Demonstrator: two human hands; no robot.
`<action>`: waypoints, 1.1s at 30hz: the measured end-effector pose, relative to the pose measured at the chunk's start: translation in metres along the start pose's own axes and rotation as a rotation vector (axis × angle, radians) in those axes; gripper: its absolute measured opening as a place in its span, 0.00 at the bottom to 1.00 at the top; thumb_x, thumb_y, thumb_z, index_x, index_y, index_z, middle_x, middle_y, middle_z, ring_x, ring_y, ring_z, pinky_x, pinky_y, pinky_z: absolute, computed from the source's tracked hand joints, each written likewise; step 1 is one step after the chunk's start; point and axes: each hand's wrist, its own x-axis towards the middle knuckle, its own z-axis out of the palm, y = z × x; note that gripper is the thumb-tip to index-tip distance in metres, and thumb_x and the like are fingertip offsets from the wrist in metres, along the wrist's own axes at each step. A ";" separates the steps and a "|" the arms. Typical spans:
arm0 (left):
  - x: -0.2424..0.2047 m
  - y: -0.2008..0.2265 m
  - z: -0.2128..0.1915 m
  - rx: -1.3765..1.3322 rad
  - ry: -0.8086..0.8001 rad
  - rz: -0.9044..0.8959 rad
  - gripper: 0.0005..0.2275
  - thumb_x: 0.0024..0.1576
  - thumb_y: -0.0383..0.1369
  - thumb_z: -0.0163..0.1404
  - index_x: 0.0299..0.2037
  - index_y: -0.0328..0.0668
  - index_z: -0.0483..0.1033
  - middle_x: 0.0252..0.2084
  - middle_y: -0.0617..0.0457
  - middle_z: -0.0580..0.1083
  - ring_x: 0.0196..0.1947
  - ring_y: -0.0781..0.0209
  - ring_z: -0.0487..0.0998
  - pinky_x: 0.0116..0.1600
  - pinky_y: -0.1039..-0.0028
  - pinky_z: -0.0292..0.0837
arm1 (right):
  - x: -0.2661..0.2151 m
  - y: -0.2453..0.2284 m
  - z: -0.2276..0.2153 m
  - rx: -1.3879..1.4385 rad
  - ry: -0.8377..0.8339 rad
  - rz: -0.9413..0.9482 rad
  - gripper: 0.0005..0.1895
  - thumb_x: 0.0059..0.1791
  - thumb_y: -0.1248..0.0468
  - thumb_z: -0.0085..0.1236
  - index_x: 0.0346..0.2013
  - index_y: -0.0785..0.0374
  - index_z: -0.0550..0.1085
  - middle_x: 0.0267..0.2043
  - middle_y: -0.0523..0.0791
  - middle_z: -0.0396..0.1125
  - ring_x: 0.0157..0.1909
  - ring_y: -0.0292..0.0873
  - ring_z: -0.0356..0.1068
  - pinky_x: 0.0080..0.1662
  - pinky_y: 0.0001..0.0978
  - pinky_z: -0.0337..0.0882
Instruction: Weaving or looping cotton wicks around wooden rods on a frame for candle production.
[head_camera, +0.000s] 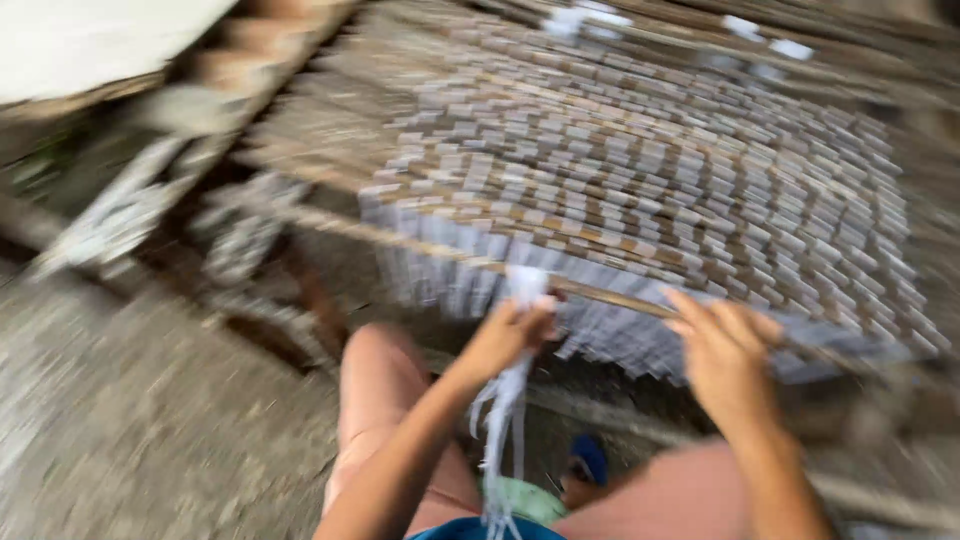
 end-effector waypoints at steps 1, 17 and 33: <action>-0.009 0.008 -0.001 0.193 0.111 0.028 0.14 0.67 0.40 0.44 0.32 0.44 0.74 0.22 0.55 0.70 0.25 0.65 0.75 0.31 0.78 0.63 | 0.004 -0.001 0.005 0.067 0.057 -0.068 0.18 0.52 0.73 0.58 0.55 0.57 0.78 0.40 0.45 0.70 0.43 0.50 0.70 0.56 0.42 0.63; -0.015 0.048 0.003 0.940 0.151 -0.148 0.20 0.64 0.44 0.41 0.57 0.41 0.77 0.37 0.47 0.80 0.40 0.54 0.79 0.50 0.65 0.69 | -0.033 0.045 0.041 0.200 0.103 0.035 0.15 0.49 0.67 0.68 0.49 0.49 0.79 0.40 0.38 0.69 0.46 0.41 0.62 0.51 0.33 0.54; 0.012 -0.068 -0.001 0.170 0.514 0.318 0.14 0.68 0.30 0.46 0.63 0.38 0.64 0.39 0.51 0.73 0.36 0.64 0.75 0.41 0.72 0.76 | -0.038 -0.011 0.037 0.151 0.347 0.049 0.23 0.46 0.53 0.70 0.55 0.49 0.79 0.53 0.43 0.66 0.57 0.48 0.62 0.63 0.46 0.57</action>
